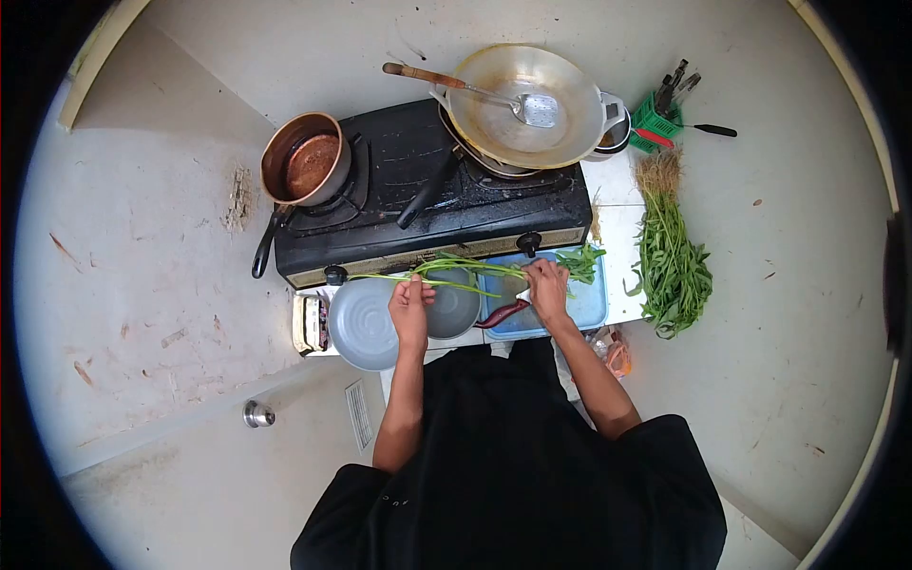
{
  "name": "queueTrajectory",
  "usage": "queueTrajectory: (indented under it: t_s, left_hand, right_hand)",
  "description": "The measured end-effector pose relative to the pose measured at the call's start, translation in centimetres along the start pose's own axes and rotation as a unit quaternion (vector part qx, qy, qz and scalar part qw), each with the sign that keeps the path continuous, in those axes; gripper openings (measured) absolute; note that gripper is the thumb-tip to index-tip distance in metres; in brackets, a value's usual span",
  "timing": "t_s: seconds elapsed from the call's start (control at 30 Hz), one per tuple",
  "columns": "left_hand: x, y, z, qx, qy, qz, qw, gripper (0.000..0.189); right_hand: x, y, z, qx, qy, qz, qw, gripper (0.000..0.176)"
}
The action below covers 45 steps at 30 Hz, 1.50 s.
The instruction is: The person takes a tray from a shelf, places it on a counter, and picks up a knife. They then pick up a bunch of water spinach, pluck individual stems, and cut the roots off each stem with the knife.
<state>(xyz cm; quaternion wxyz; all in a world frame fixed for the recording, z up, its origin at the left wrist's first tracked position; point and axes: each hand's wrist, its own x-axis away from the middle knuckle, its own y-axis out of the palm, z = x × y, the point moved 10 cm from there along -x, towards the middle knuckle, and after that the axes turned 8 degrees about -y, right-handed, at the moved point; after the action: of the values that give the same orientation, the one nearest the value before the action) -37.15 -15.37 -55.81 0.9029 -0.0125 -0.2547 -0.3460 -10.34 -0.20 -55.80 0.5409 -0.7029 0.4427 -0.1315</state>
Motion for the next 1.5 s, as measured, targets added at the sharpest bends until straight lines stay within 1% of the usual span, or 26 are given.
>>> queueTrajectory:
  t_s: [0.03,0.1,0.23,0.3,0.37,0.4,0.47,0.5,0.53,0.57,0.6,0.63,0.67,0.7,0.77,0.8,0.87,0.9,0.97,1.0,1.07,1.2,1.3,1.4,1.47,1.5]
  left_hand:
    - [0.1,0.0,-0.3,-0.001,-0.005,-0.006,1.000,0.026]
    - [0.0,0.0,-0.8,-0.002,-0.009,-0.012,1.000,0.027]
    - [0.3,1.1,-1.6,-0.017,-0.021,-0.043,0.999,0.027]
    - [0.7,1.8,-1.7,-0.028,-0.027,-0.055,0.998,0.027]
    - [1.2,4.1,-2.6,-0.074,-0.062,-0.141,0.985,0.026]
    - [1.7,4.8,-2.3,-0.075,-0.062,-0.143,0.985,0.026]
    - [3.4,7.8,-1.9,0.007,-0.091,-0.206,0.974,0.025]
    - [3.7,8.6,-1.9,0.006,-0.091,-0.207,0.974,0.025]
    - [3.8,9.6,-1.8,0.042,-0.092,-0.224,0.969,0.025]
    - [4.0,10.4,-1.6,0.078,-0.094,-0.239,0.963,0.024]
    - [3.7,10.9,-1.6,0.077,-0.094,-0.241,0.963,0.024]
    - [3.3,11.0,-1.4,0.052,-0.071,-0.218,0.972,0.024]
    - [2.9,10.8,-1.1,0.026,-0.047,-0.194,0.979,0.024]
    - [2.8,10.9,-0.9,0.026,-0.047,-0.196,0.979,0.024]
    - [2.7,10.4,0.1,-0.003,-0.004,-0.172,0.985,0.024]
    - [2.9,10.3,0.2,-0.003,-0.005,-0.172,0.985,0.024]
    - [3.0,8.9,1.6,-0.031,0.056,-0.129,0.990,0.024]
    - [2.8,8.5,1.4,-0.032,0.055,-0.131,0.989,0.024]
    - [2.5,7.1,0.9,-0.033,0.055,-0.111,0.992,0.024]
    - [2.6,6.8,1.0,-0.042,0.059,-0.106,0.992,0.024]
    - [2.6,6.2,0.8,-0.034,0.058,-0.106,0.992,0.024]
    - [2.8,5.8,0.8,-0.028,0.050,-0.100,0.993,0.024]
    - [2.8,5.6,0.9,-0.017,0.053,-0.102,0.993,0.023]
    - [2.5,5.3,0.7,-0.025,0.053,-0.096,0.994,0.024]
    - [2.3,5.3,0.3,-0.024,0.052,-0.095,0.994,0.024]
    - [2.2,5.4,0.3,-0.026,0.051,-0.096,0.994,0.024]
  right_hand:
    - [0.2,-0.2,-0.1,0.001,0.001,0.000,1.000,0.016]
    - [0.3,-1.6,0.1,-0.088,0.021,0.052,0.995,0.018]
    - [0.4,-3.9,-0.9,-0.102,0.017,0.088,0.991,0.017]
    - [0.3,-4.9,-1.0,-0.146,0.036,0.114,0.982,0.019]
    - [-0.1,-5.6,-1.7,-0.167,0.036,0.125,0.977,0.019]
    - [-0.2,-6.0,-2.0,-0.188,0.035,0.135,0.972,0.019]
    - [-0.5,-6.2,-3.1,-0.205,0.018,0.131,0.970,0.020]
    - [-0.6,-6.2,-3.8,-0.223,-0.001,0.126,0.967,0.021]
    - [-0.6,-5.7,-4.2,-0.240,0.002,0.101,0.965,0.021]
    - [-0.5,-5.8,-4.6,-0.240,0.003,0.103,0.965,0.021]
    - [-0.4,-5.3,-5.1,-0.245,-0.009,0.073,0.967,0.021]
    - [-0.4,-4.8,-5.5,-0.249,-0.021,0.043,0.967,0.021]
    - [-0.3,-4.7,-5.7,-0.245,-0.038,0.035,0.968,0.022]
    - [-0.2,-4.3,-5.2,-0.244,-0.038,0.036,0.968,0.022]
    - [0.1,-3.9,-3.6,-0.228,-0.007,0.054,0.972,0.025]
    - [0.4,-3.1,-2.5,-0.227,-0.006,0.054,0.972,0.025]
    - [1.1,-0.9,1.6,-0.269,0.111,0.058,0.955,0.025]
    - [0.9,-1.3,1.8,-0.269,0.112,0.059,0.955,0.025]
    - [0.6,-0.3,1.0,-0.108,0.070,-0.077,0.989,0.021]
    - [0.5,-0.2,1.0,-0.107,0.071,-0.076,0.989,0.021]
    - [-0.1,0.5,-0.2,-0.005,0.020,-0.097,0.995,0.014]
    - [-0.8,1.9,-0.2,0.025,0.039,-0.119,0.992,0.011]
    - [-1.0,2.1,0.0,-0.015,0.045,-0.123,0.991,0.009]
    - [-0.7,2.7,0.0,-0.045,0.014,-0.138,0.989,0.007]
    - [-0.5,2.7,-0.6,-0.038,-0.042,-0.119,0.991,0.009]
    - [-0.6,2.2,-0.8,-0.037,-0.042,-0.120,0.991,0.009]
